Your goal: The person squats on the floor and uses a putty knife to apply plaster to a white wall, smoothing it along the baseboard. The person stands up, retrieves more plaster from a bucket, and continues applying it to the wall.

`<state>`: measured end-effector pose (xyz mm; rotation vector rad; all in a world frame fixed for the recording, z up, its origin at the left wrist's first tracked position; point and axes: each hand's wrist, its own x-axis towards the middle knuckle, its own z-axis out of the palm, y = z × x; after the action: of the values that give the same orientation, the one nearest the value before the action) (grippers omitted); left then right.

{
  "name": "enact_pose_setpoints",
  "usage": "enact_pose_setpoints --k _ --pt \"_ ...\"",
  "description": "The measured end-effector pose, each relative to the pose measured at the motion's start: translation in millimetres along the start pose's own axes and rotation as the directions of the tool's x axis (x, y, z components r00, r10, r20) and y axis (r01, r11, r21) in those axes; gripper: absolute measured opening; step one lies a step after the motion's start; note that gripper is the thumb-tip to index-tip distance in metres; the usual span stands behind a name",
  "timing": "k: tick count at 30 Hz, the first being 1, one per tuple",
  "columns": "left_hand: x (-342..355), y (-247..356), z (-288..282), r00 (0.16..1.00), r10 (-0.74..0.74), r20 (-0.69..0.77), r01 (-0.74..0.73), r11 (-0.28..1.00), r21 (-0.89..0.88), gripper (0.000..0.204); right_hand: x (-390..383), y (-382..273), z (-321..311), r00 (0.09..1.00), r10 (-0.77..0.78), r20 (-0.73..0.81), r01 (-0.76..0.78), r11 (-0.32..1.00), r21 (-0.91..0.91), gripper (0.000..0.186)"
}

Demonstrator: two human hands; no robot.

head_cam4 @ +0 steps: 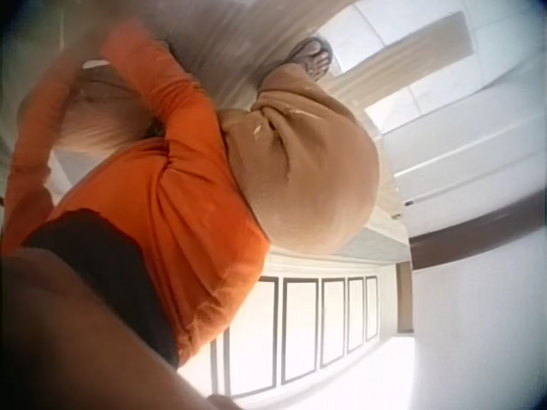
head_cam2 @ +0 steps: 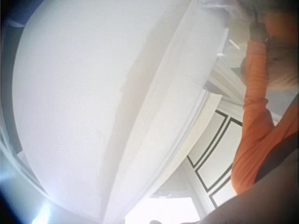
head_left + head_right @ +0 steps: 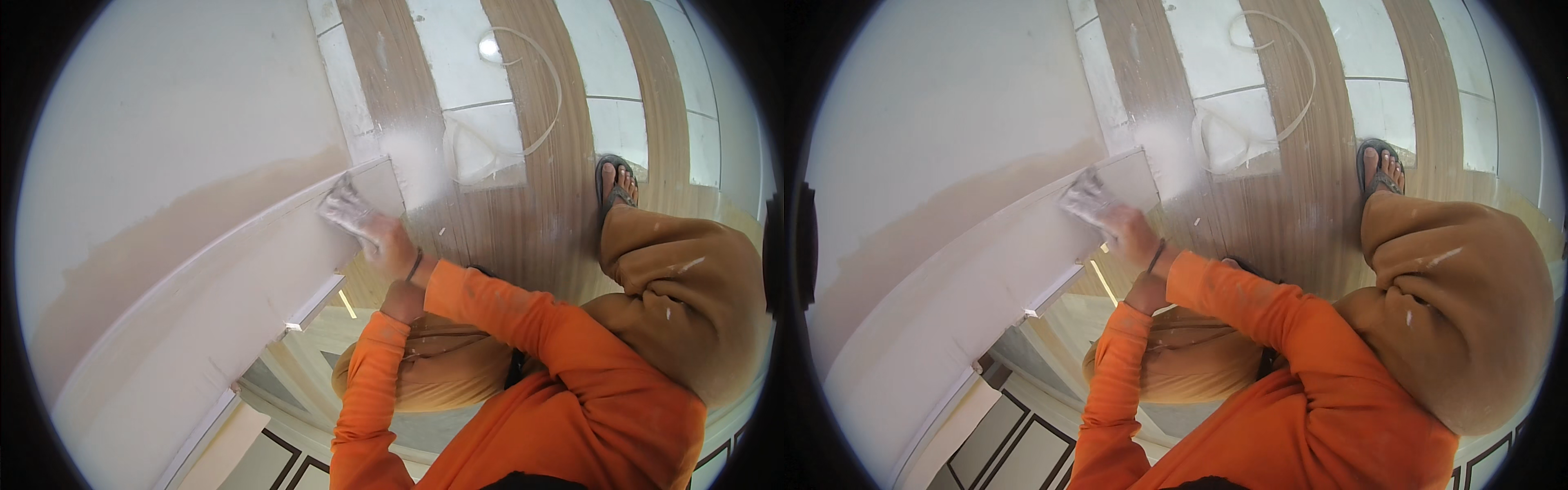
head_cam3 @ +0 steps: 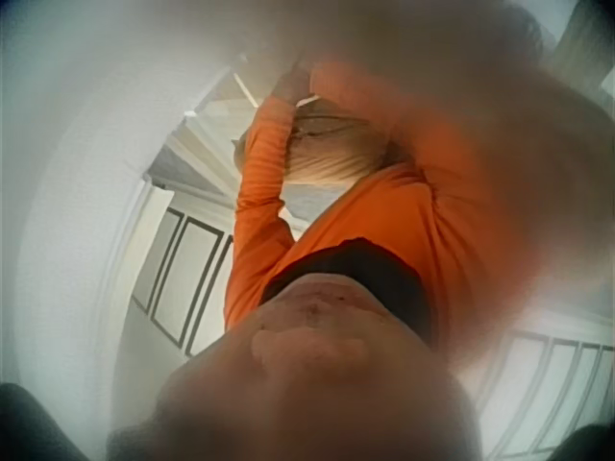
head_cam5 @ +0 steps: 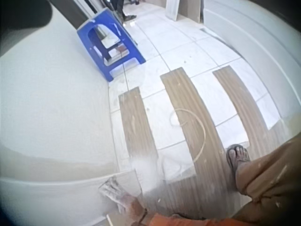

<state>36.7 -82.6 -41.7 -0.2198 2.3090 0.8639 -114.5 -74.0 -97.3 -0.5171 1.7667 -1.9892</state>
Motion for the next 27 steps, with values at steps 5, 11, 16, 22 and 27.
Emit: enact_pose_setpoints --k 5,11,16,22,27 --pt "29.7 53.8 -32.1 0.873 -0.335 0.355 0.275 0.939 0.209 0.047 38.1 15.9 -20.1 0.986 0.139 -0.095 -0.147 0.985 -0.088 0.050" --pt "-9.3 -12.9 29.5 0.988 0.128 -0.087 -0.131 0.991 -0.021 0.055 -3.9 -129.0 10.9 0.958 -0.283 0.036 0.278 0.955 0.101 0.062" --pt "27.1 44.5 -24.9 0.853 -0.339 0.398 0.266 0.937 0.228 0.056 21.2 11.1 -29.6 0.994 0.104 0.012 -0.105 0.991 0.083 0.055" --pt "-14.8 -40.1 65.4 0.966 0.196 -0.171 -0.193 0.981 0.031 0.054 11.4 -116.1 9.4 0.985 -0.148 0.092 0.131 0.978 0.165 0.050" --pt "25.9 38.9 -20.3 0.804 -0.361 0.472 0.319 0.932 0.169 0.058 5.5 -34.1 -13.2 0.989 0.094 0.114 -0.103 0.991 0.083 0.047"
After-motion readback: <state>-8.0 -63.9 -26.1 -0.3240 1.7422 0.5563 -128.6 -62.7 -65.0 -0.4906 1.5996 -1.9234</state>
